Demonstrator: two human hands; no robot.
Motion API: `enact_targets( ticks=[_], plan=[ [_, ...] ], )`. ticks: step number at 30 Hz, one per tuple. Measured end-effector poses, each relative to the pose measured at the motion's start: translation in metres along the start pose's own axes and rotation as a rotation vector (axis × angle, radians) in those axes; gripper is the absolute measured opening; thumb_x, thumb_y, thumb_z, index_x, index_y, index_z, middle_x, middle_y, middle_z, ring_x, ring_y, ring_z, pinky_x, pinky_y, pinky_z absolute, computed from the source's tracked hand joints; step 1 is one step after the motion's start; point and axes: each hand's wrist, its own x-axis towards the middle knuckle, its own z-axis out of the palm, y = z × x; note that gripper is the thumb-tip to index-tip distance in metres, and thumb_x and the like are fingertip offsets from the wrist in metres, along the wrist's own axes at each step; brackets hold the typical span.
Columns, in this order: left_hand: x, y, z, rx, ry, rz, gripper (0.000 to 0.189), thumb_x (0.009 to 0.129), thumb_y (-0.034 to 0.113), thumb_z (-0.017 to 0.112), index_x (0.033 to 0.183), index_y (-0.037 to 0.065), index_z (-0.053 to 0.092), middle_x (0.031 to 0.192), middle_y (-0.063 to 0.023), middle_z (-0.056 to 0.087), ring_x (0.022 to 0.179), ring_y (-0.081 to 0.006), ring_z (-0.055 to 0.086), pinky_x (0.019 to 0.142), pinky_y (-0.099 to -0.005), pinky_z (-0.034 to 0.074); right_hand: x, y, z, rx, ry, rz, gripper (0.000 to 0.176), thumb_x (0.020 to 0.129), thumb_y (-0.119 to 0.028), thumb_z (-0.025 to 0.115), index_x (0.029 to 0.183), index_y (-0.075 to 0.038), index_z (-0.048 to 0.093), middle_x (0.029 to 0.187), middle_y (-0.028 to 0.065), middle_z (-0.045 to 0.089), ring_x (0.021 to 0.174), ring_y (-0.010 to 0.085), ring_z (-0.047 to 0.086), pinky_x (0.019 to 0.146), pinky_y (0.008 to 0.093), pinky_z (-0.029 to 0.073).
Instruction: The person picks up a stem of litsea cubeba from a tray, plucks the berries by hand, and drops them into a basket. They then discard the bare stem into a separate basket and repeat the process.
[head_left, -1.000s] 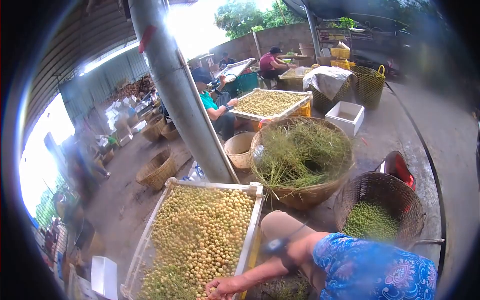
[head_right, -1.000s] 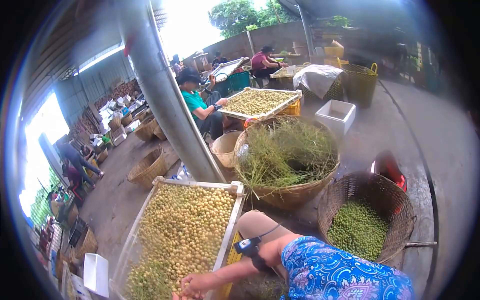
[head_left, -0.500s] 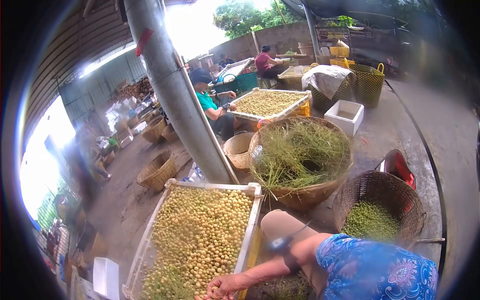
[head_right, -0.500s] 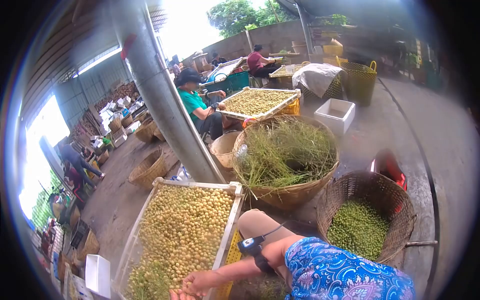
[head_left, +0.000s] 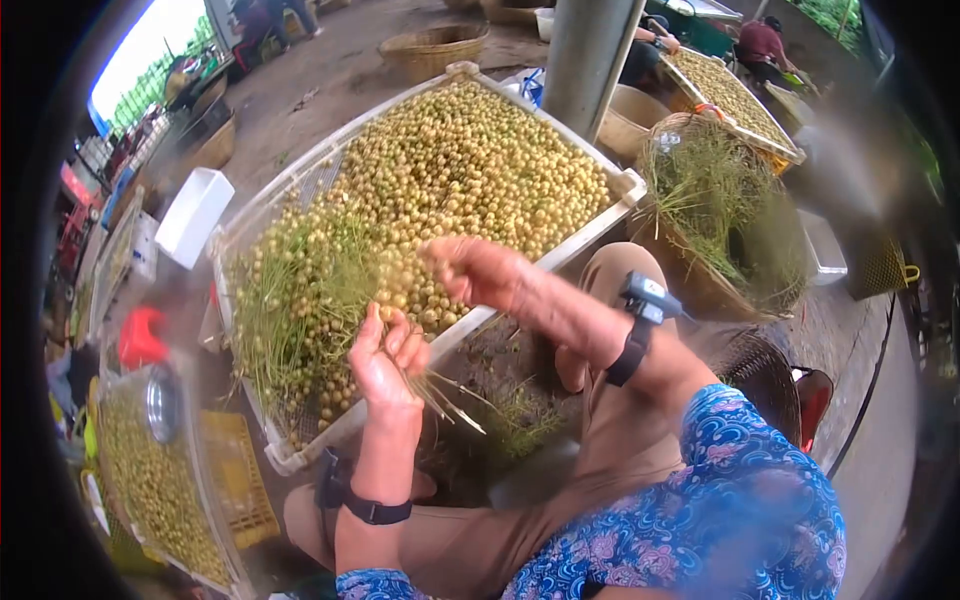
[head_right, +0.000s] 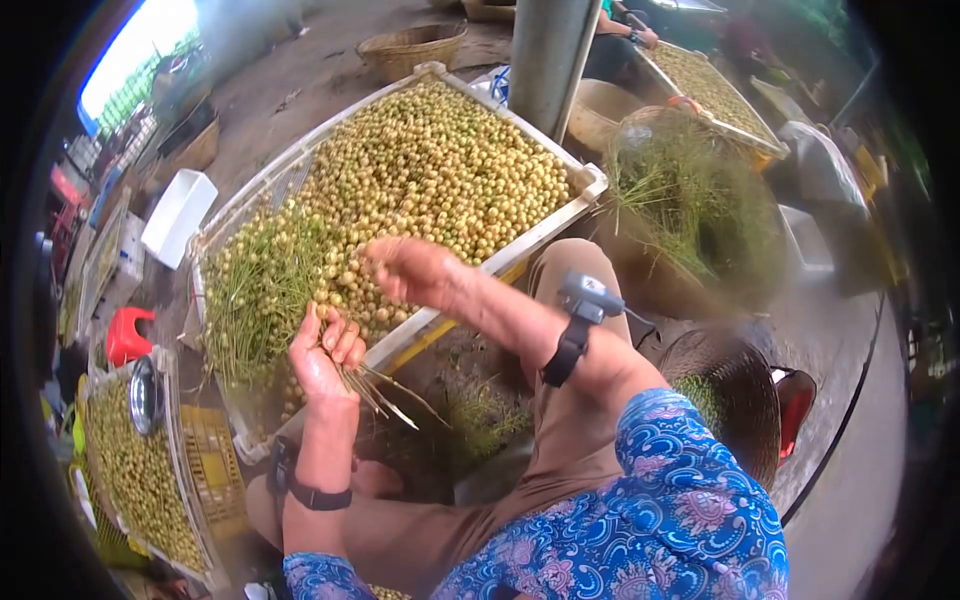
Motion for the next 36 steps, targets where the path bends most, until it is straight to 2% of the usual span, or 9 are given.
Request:
enact_targets(
  ticks=[5,7,8,12,20,23,28,30,36],
  plan=[
    [0.005,0.000,-0.007,-0.075,-0.038,-0.033,0.025,0.086,0.027,0.045,0.074,0.006,0.049,0.050,0.0033,0.033,0.039,-0.0063,0.028,0.033,-0.0193,0.021,0.022,-0.035,-0.020,-0.427,0.120,-0.217,0.027,0.081,-0.019,0.054,0.101,-0.001,0.049,0.082,0.0085,0.055,0.061,0.0119,0.055,0.044,0.0190,0.046],
    [0.004,0.000,-0.004,-0.062,-0.013,-0.052,0.024,0.086,0.027,0.045,0.074,0.005,0.049,0.050,0.0031,0.034,0.039,-0.0063,0.028,0.033,-0.0193,0.021,0.023,-0.036,-0.022,-1.632,0.600,-0.544,0.052,0.076,-0.029,0.059,0.116,-0.004,0.039,0.113,0.0221,0.039,0.099,0.0310,0.047,0.088,0.0376,0.039],
    [0.004,0.001,-0.002,-0.058,0.007,-0.068,0.024,0.086,0.026,0.045,0.075,0.005,0.049,0.050,0.0030,0.034,0.040,-0.0064,0.028,0.033,-0.0192,0.022,0.024,-0.033,-0.020,-1.706,0.531,-0.709,0.044,0.075,-0.029,0.060,0.108,-0.003,0.047,0.103,0.0195,0.049,0.087,0.0251,0.054,0.075,0.0352,0.046],
    [0.008,0.003,-0.010,-0.002,-0.038,-0.066,0.028,0.085,0.031,0.045,0.075,0.005,0.050,0.050,0.0034,0.035,0.039,-0.0068,0.029,0.035,-0.0202,0.021,-0.013,-0.013,0.024,-0.904,-0.034,-0.115,0.024,0.081,-0.027,0.056,0.078,-0.003,0.056,0.064,0.0031,0.056,0.051,0.0079,0.050,0.044,0.0210,0.044],
    [0.001,0.000,-0.005,0.024,-0.068,-0.135,0.029,0.085,0.032,0.045,0.074,0.006,0.049,0.049,0.0044,0.034,0.038,-0.0055,0.028,0.035,-0.0198,0.022,-0.013,0.008,0.021,-0.672,-0.288,-0.203,0.018,0.082,-0.025,0.056,0.080,-0.007,0.054,0.062,-0.0046,0.050,0.048,0.0018,0.041,0.037,0.0160,0.031],
    [-0.003,0.003,-0.005,0.008,-0.106,-0.130,0.028,0.085,0.032,0.045,0.074,0.007,0.050,0.050,0.0048,0.034,0.038,-0.0055,0.028,0.035,-0.0195,0.022,-0.014,0.005,0.014,0.015,-0.375,-0.024,0.015,0.083,-0.021,0.054,0.083,-0.006,0.051,0.063,-0.0014,0.050,0.045,0.0031,0.040,0.032,0.0130,0.029],
    [0.000,-0.001,-0.008,0.097,-0.070,-0.082,0.025,0.085,0.032,0.046,0.075,0.009,0.050,0.050,0.0054,0.033,0.038,-0.0050,0.030,0.035,-0.0184,0.023,-0.035,0.006,0.037,-0.761,-0.165,-0.100,0.031,0.078,-0.036,0.057,0.085,-0.008,0.048,0.067,0.0009,0.050,0.052,0.0052,0.045,0.040,0.0194,0.036],
    [-0.002,-0.004,-0.006,0.190,-0.032,-0.089,0.024,0.085,0.032,0.047,0.076,0.010,0.050,0.050,0.0057,0.033,0.038,-0.0043,0.031,0.034,-0.0177,0.023,-0.030,0.024,0.031,-1.150,-0.138,-0.544,0.036,0.077,-0.040,0.059,0.085,-0.007,0.048,0.066,0.0005,0.050,0.055,0.0081,0.046,0.048,0.0236,0.040],
    [-0.003,-0.007,-0.002,0.167,0.021,-0.115,0.028,0.087,0.034,0.044,0.071,0.011,0.045,0.049,0.0057,0.033,0.037,-0.0035,0.029,0.032,-0.0173,0.021,-0.017,0.024,0.017,-0.771,-0.296,-0.497,0.023,0.081,-0.025,0.057,0.080,-0.004,0.049,0.060,-0.0015,0.048,0.048,0.0081,0.045,0.043,0.0220,0.039]
  ],
)
